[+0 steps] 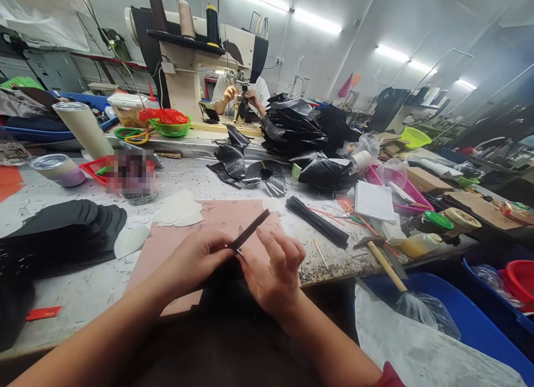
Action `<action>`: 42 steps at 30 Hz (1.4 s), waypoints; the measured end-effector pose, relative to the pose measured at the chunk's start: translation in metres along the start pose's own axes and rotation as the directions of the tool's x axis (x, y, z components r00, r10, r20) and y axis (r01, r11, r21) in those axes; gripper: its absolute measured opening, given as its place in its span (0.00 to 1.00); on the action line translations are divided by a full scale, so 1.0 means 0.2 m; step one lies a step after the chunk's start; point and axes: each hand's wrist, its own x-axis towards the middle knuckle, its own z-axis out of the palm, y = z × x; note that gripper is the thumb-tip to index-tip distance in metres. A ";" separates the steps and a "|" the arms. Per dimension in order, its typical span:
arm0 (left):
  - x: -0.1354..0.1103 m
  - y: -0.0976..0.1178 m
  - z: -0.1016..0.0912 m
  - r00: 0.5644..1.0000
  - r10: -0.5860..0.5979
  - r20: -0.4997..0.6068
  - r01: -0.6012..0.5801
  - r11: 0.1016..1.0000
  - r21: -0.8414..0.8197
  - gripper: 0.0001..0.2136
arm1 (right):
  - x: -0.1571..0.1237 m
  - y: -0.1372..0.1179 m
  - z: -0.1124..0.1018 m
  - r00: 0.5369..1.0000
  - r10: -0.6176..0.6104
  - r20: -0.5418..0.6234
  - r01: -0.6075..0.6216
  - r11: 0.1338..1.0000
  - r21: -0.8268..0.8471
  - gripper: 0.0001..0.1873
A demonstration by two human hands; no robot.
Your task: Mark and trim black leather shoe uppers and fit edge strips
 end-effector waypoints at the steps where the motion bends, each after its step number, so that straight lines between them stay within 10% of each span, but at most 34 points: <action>1: 0.00 0.00 0.00 1.000 -0.003 -0.001 0.003 1.000 -0.001 0.10 | 0.00 0.00 0.00 1.000 -0.009 0.024 0.009 1.000 0.023 0.05; 7: -0.01 -0.03 0.01 0.996 -0.041 0.078 0.042 0.999 -0.012 0.11 | 0.04 0.05 0.00 0.882 -0.005 0.471 -0.215 0.886 0.411 0.05; 16: -0.01 0.01 -0.01 0.988 -0.006 0.153 0.023 0.994 -0.107 0.11 | 0.09 0.05 0.00 0.769 0.231 0.596 -0.582 0.639 0.503 0.09; 26: 0.02 -0.01 -0.02 0.971 0.049 0.234 -0.075 0.992 0.101 0.09 | 0.13 0.07 0.00 0.647 0.117 0.753 -0.558 0.745 0.364 0.08; 29: 0.02 -0.02 -0.01 0.982 -0.046 0.183 0.035 0.998 0.058 0.10 | 0.11 0.06 0.01 0.673 0.129 0.728 -0.491 0.815 0.308 0.06; 36: 0.02 -0.04 -0.01 0.992 -0.105 0.073 0.107 0.993 -0.038 0.09 | 0.00 0.01 0.04 0.906 0.162 0.392 -0.256 0.946 0.201 0.08; 42: 0.01 -0.05 0.00 0.989 -0.069 0.129 0.080 0.994 -0.080 0.09 | 0.05 0.04 0.01 0.839 0.049 0.541 -0.335 0.831 0.444 0.04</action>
